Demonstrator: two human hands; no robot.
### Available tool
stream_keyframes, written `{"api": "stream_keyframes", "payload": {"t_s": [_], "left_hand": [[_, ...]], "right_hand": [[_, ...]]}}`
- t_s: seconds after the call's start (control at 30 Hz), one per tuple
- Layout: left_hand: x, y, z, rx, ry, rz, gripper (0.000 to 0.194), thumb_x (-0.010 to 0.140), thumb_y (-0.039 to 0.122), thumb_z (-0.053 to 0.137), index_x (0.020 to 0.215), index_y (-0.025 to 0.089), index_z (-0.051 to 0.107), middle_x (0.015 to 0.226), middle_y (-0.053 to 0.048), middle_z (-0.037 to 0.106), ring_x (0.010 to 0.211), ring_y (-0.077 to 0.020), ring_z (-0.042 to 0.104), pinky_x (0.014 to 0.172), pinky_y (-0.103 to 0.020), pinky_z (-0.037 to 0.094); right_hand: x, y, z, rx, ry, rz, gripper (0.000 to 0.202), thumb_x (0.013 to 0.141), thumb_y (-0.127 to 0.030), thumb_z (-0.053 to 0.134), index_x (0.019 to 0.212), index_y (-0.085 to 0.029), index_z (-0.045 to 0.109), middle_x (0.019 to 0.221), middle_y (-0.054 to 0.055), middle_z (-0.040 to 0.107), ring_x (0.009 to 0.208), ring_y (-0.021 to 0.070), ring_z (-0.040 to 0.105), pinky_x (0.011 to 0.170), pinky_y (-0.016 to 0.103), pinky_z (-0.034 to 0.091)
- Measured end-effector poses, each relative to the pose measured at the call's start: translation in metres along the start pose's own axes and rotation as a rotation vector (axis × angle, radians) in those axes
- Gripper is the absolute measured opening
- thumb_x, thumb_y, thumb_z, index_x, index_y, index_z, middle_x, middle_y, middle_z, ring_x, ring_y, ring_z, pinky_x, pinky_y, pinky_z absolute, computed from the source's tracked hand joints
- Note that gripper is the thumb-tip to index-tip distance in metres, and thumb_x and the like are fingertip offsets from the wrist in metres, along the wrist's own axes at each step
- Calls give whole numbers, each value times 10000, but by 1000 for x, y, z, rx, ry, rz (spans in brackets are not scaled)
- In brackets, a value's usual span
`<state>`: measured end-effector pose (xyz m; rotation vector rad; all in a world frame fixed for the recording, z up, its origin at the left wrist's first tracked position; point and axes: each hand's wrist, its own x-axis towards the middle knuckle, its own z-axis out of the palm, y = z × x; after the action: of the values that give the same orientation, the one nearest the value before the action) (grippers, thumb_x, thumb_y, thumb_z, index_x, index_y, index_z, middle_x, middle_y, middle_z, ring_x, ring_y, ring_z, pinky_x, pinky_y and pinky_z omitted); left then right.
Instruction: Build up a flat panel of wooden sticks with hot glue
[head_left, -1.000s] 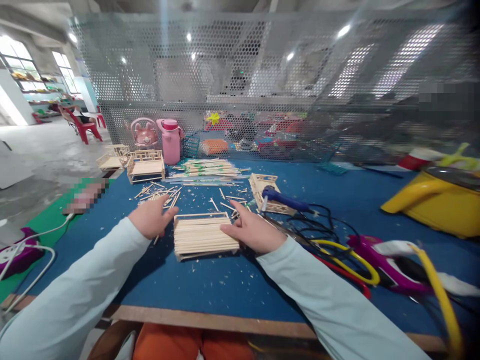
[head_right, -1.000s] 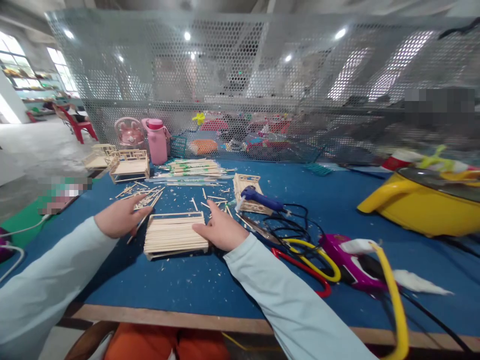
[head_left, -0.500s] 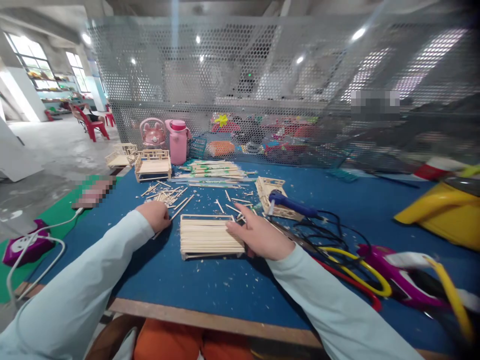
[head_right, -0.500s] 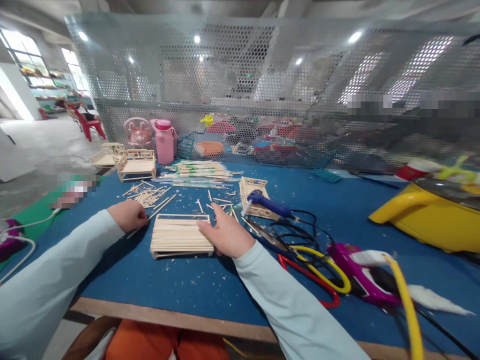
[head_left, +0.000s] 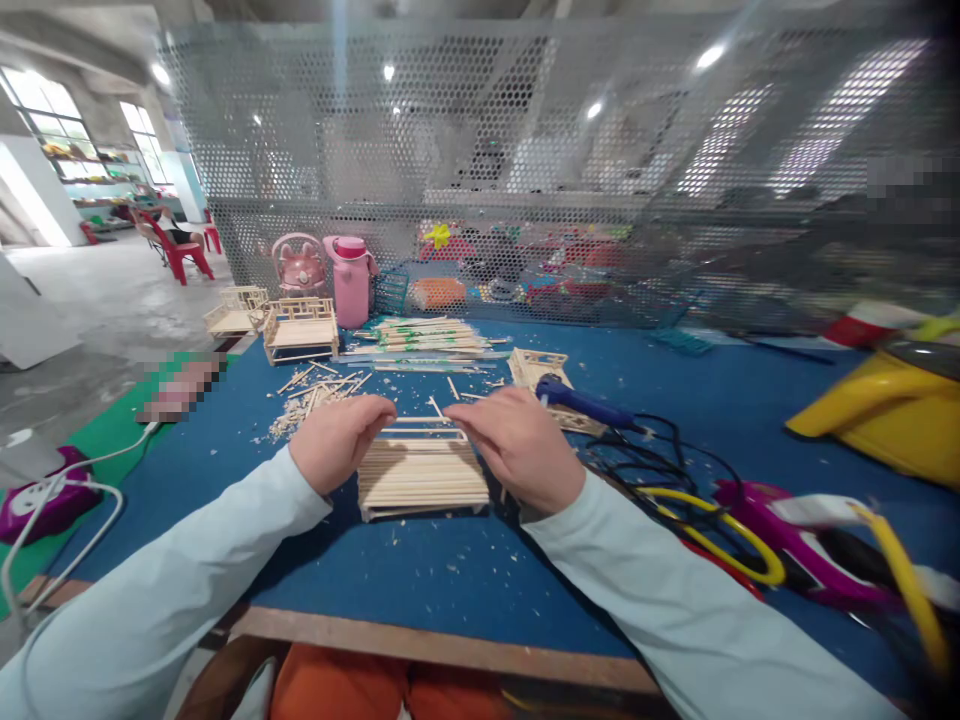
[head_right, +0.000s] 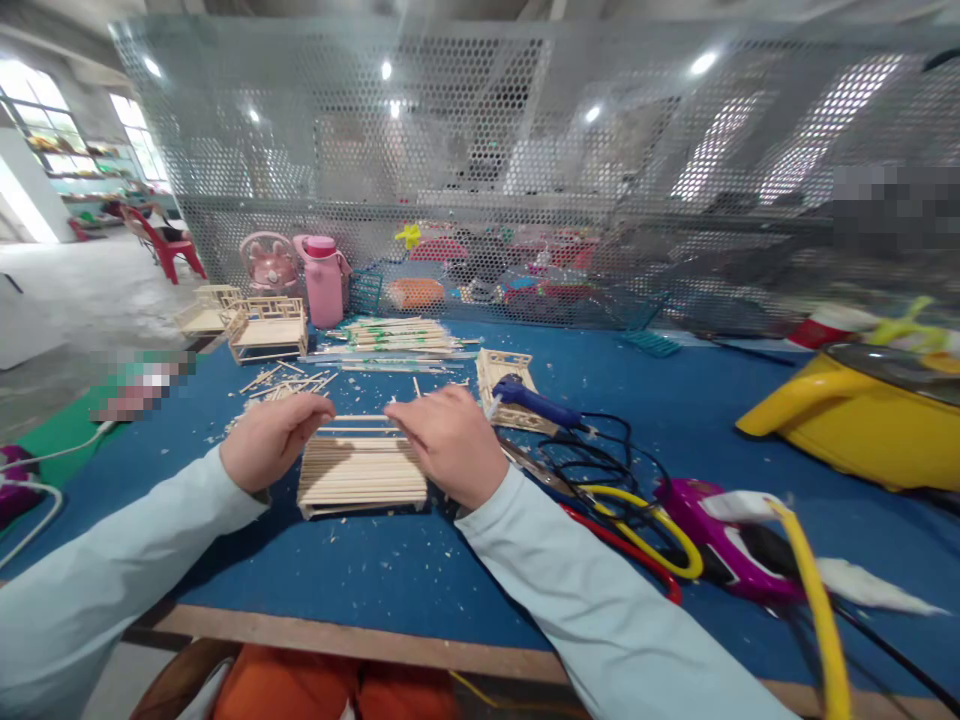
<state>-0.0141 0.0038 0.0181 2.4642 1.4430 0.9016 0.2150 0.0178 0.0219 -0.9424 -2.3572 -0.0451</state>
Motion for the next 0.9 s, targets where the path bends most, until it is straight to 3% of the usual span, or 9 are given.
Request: {"api": "stream_keyframes", "payload": {"t_s": [0.1,0.17,0.27,0.33,0.53,0.9], "left_hand": [[3,-11,0,-95,98,-130,279,851,361,364,887,210,595,736,-38,641,698,-175,580,673,-261,412],[6,-22,0,-241,115,-353,264,854,354,358,905,207,572,587,8,569,559,-149,528,576,-250,397],[8,-36,2,-490,-36,-678,181,826,317,409,841,202,548,459,53,490,381,-113,424,418,-219,329],[8,-39,5,-578,-133,-777,136,798,297,453,791,192,539,443,50,511,332,-103,412,363,-205,304],[3,-29,6,-827,-249,-880,117,757,289,542,787,176,542,497,38,568,338,-87,481,335,-178,340],[0,-31,12,-1037,-243,-919,36,780,131,532,811,146,524,497,48,551,364,-62,488,301,-134,360]], "right_hand": [[-6,15,3,109,-105,133,258,900,-298,321,931,-217,564,824,53,656,738,176,600,674,296,427],[-10,23,5,129,-100,202,217,894,-291,321,914,-207,521,730,33,607,639,162,557,610,278,412],[-13,28,7,190,-128,187,175,877,-252,335,863,-200,501,744,36,583,663,159,539,628,278,418],[-13,29,9,228,-155,158,170,867,-233,353,837,-202,518,810,55,604,749,172,557,687,293,428],[-12,31,16,246,-125,170,199,857,-229,380,834,-201,576,833,67,632,796,190,576,727,320,434],[-12,36,20,251,-142,150,197,823,-187,412,816,-182,609,804,59,665,756,170,606,688,294,465]]}}
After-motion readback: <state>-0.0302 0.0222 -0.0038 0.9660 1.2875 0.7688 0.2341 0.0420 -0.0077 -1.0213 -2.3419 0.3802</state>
